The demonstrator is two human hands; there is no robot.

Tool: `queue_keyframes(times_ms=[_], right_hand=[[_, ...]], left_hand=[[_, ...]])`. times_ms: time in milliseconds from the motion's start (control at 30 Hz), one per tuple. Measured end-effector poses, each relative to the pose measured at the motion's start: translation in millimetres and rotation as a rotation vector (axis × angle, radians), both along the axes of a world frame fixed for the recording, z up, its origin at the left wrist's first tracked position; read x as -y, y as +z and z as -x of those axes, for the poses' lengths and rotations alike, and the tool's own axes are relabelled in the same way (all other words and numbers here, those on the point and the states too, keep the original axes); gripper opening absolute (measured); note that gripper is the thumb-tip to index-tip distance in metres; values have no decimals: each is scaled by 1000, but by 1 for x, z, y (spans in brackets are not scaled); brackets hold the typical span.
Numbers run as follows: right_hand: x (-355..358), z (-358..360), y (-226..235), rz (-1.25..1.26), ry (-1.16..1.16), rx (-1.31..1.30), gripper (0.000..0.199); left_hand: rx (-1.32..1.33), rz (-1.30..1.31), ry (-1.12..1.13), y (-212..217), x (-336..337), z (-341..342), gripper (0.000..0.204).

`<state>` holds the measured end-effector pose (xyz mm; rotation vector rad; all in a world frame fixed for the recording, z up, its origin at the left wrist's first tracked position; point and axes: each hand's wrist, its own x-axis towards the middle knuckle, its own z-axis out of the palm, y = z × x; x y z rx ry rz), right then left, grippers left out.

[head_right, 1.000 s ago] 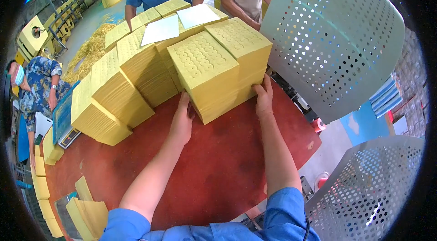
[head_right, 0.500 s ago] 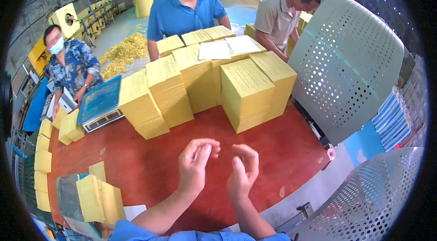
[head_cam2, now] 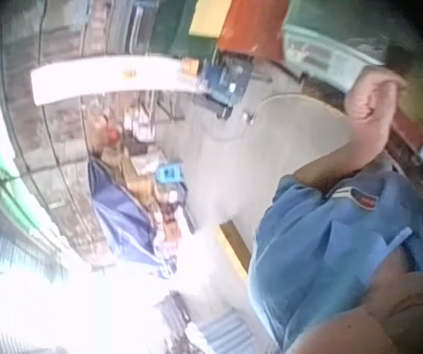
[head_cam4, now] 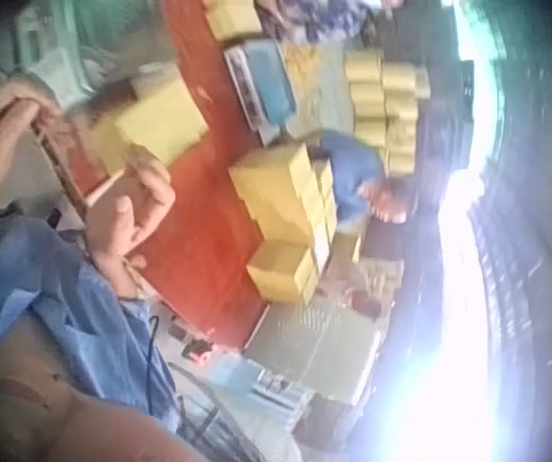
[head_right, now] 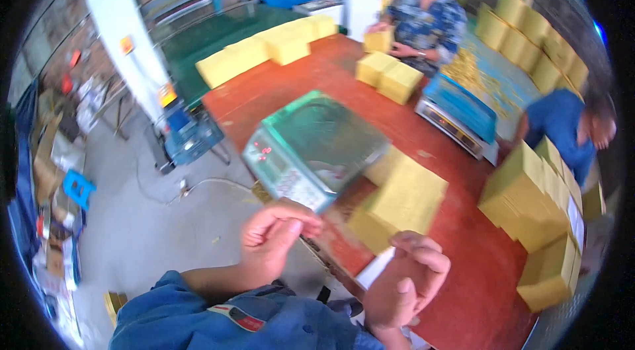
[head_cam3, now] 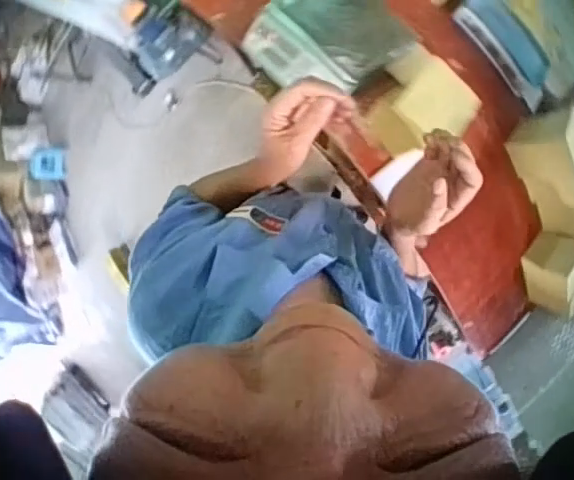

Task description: Weighing stacks of yellow paper sheets on a digital scale and stacking them on a table in an industrial facility.

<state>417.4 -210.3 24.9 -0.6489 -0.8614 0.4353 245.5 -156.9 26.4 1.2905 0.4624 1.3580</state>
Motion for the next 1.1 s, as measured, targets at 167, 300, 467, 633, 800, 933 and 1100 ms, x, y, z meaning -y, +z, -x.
queue_keyframes(times_ms=[167,300,467,633,800,933,1100], right_hand=[[-89,162,-3,-61,441,-129,42],[-139,255,-12,-52,722,-142,38],[-213,328,-31,-64,872,-152,37],[-303,385,-64,-8,926,-226,35],[-407,413,-52,38,962,-240,33],[-470,419,-44,25,904,-240,32],[-532,406,-54,36,651,-273,27]], left_hand=[[-64,6,472,-13,-17,174,16],[-115,16,843,-15,-30,258,16],[-166,133,901,-30,-71,313,14],[-403,154,991,-40,-153,362,16],[-334,172,908,-35,-259,392,15],[-262,212,826,-31,-333,391,15],[-461,121,648,-39,-440,406,16]])
